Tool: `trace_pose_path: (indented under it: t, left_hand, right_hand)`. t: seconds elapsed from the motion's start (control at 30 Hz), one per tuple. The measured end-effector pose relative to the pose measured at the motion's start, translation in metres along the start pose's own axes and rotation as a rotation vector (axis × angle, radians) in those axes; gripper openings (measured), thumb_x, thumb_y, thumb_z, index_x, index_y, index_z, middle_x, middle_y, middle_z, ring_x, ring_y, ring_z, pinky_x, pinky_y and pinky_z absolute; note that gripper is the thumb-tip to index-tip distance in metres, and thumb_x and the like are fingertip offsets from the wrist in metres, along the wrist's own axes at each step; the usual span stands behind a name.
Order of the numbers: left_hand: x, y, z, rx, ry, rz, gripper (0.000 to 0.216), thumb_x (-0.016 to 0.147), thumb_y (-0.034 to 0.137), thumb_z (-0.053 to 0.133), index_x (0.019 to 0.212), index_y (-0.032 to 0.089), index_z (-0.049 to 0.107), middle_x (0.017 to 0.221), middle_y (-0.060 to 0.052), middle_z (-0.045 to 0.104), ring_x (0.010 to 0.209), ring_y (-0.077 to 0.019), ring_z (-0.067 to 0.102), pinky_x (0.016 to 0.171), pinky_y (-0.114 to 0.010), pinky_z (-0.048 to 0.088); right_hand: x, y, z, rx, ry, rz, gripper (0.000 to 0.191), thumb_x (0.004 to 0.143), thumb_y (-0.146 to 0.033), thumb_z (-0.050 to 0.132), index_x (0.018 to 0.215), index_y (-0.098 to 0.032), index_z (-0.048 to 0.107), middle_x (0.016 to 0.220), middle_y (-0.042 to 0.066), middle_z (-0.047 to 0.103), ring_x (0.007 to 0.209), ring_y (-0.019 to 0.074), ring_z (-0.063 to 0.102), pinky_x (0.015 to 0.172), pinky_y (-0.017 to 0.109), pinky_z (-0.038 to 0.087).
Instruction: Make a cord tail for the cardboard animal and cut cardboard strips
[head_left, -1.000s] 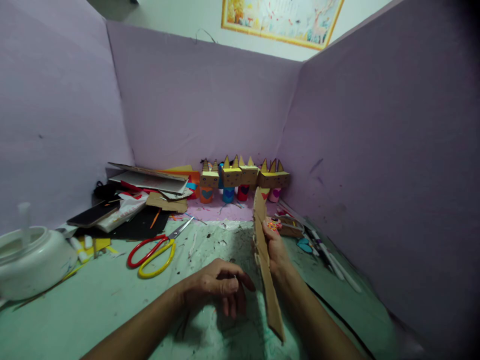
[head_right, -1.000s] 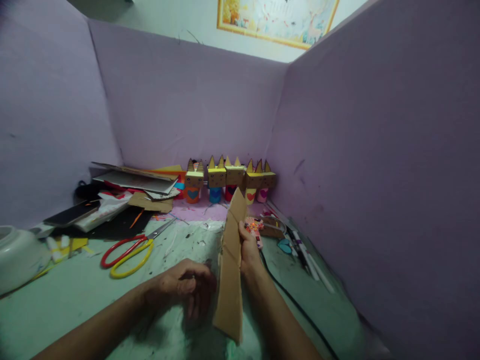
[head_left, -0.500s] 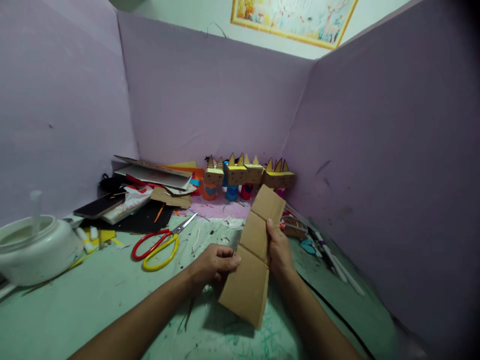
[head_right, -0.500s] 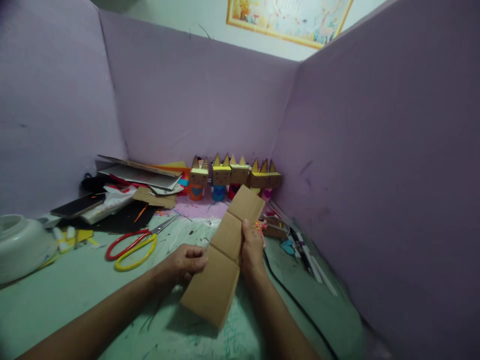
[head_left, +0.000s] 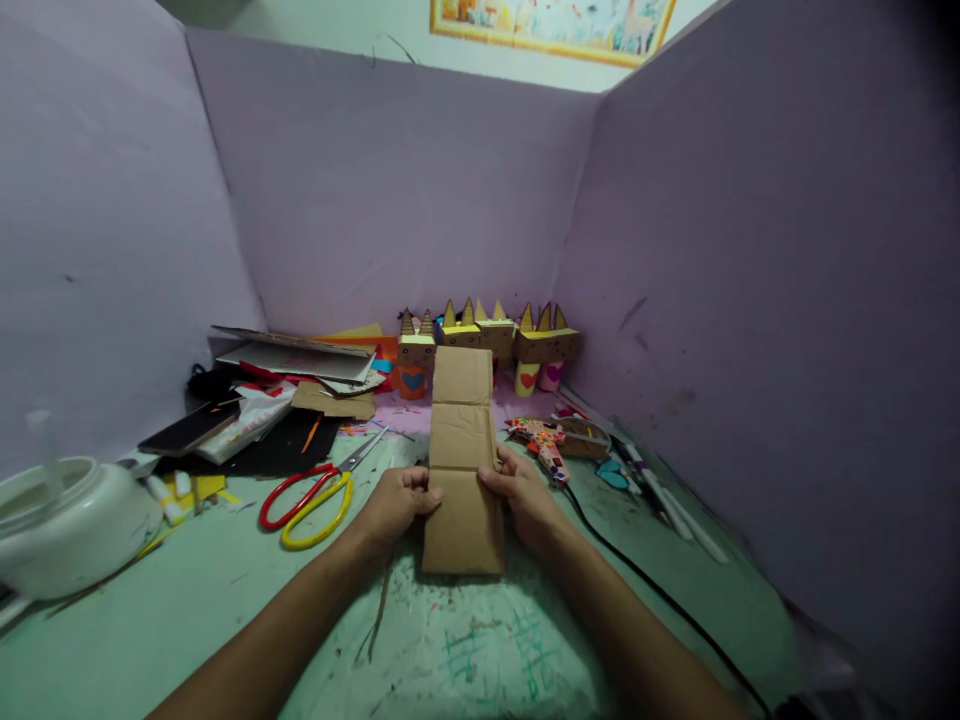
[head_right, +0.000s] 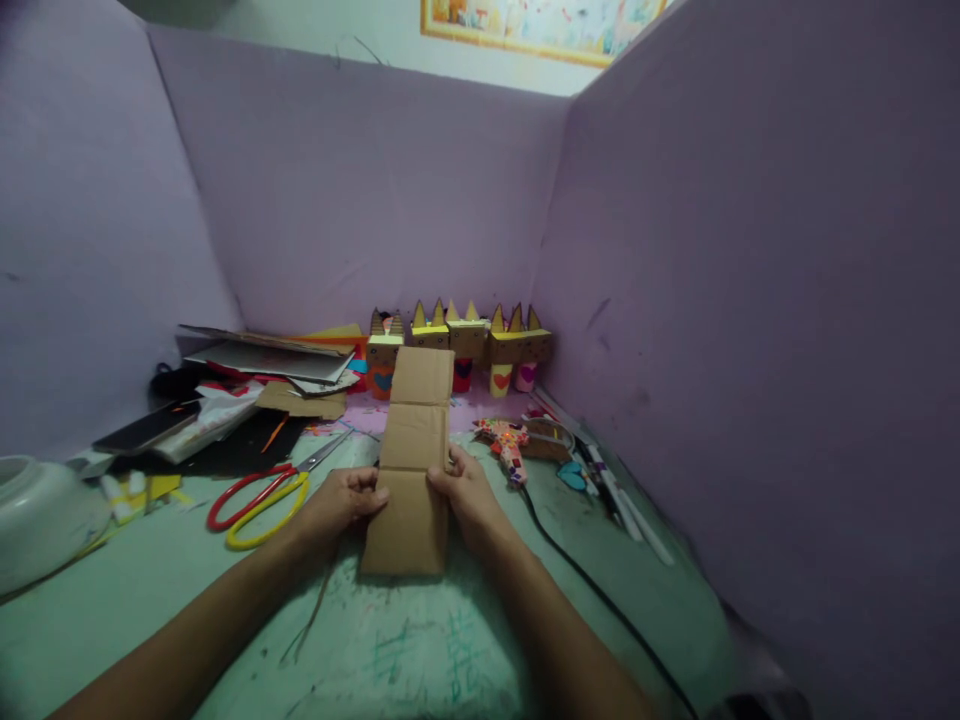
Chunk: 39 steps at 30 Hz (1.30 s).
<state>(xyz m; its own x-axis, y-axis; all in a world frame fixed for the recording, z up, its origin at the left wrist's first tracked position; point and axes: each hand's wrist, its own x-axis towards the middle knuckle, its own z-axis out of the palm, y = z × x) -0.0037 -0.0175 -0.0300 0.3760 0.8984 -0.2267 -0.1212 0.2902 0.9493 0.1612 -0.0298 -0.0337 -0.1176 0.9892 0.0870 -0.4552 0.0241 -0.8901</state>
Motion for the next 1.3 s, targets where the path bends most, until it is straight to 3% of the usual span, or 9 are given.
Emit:
trace_pose_path:
  t: [0.23,0.47,1.1,1.2,1.3]
  left_hand:
    - [-0.0023,0.0022,0.0016,-0.051,-0.049,-0.003,0.041,0.051,0.033,0.078,0.082,0.008,0.066,0.07,-0.009,0.067,0.066,-0.0198,0.061,0.064,-0.03,0.046]
    - [-0.0025,0.0031,0.0037,-0.105,0.031,0.04,0.038,0.053,0.033,0.077,0.079,0.009,0.064,0.065,-0.007,0.067,0.059,-0.0179,0.06,0.058,-0.028,0.045]
    - [-0.0032,0.0018,0.0027,-0.119,0.027,0.045,0.036,0.052,0.033,0.076,0.074,0.009,0.064,0.06,-0.006,0.065,0.057,-0.0185,0.059,0.06,-0.03,0.044]
    - [-0.0052,0.0029,0.0041,-0.116,0.007,0.031,0.036,0.054,0.033,0.075,0.079,0.008,0.064,0.063,-0.007,0.066,0.058,-0.0185,0.06,0.06,-0.03,0.045]
    - [-0.0062,0.0038,0.0055,-0.121,-0.042,0.011,0.039,0.055,0.034,0.074,0.081,0.008,0.063,0.066,-0.008,0.066,0.06,-0.019,0.06,0.06,-0.03,0.045]
  right_hand:
    - [-0.0018,-0.002,0.0016,-0.024,-0.041,0.002,0.039,0.062,-0.019,0.065,0.1,-0.016,0.06,0.086,0.006,0.07,0.077,0.0214,0.066,0.071,0.032,0.05]
    - [-0.0045,-0.0031,0.0052,-0.029,-0.087,0.045,0.04,0.061,-0.021,0.067,0.1,-0.016,0.059,0.09,0.007,0.07,0.079,0.0216,0.066,0.072,0.032,0.05]
    - [-0.0049,0.0026,-0.0003,-0.076,-0.147,0.081,0.04,0.057,-0.019,0.072,0.095,-0.014,0.059,0.09,0.008,0.069,0.078,0.0216,0.064,0.075,0.035,0.048]
    - [-0.0038,0.0039,-0.0005,-0.098,-0.115,0.081,0.041,0.055,-0.019,0.072,0.094,-0.014,0.06,0.091,0.009,0.069,0.078,0.0229,0.064,0.074,0.035,0.048]
    - [0.0001,0.0052,0.0012,-0.092,0.025,0.016,0.043,0.051,-0.018,0.074,0.091,-0.014,0.06,0.09,0.009,0.069,0.08,0.0247,0.064,0.073,0.036,0.049]
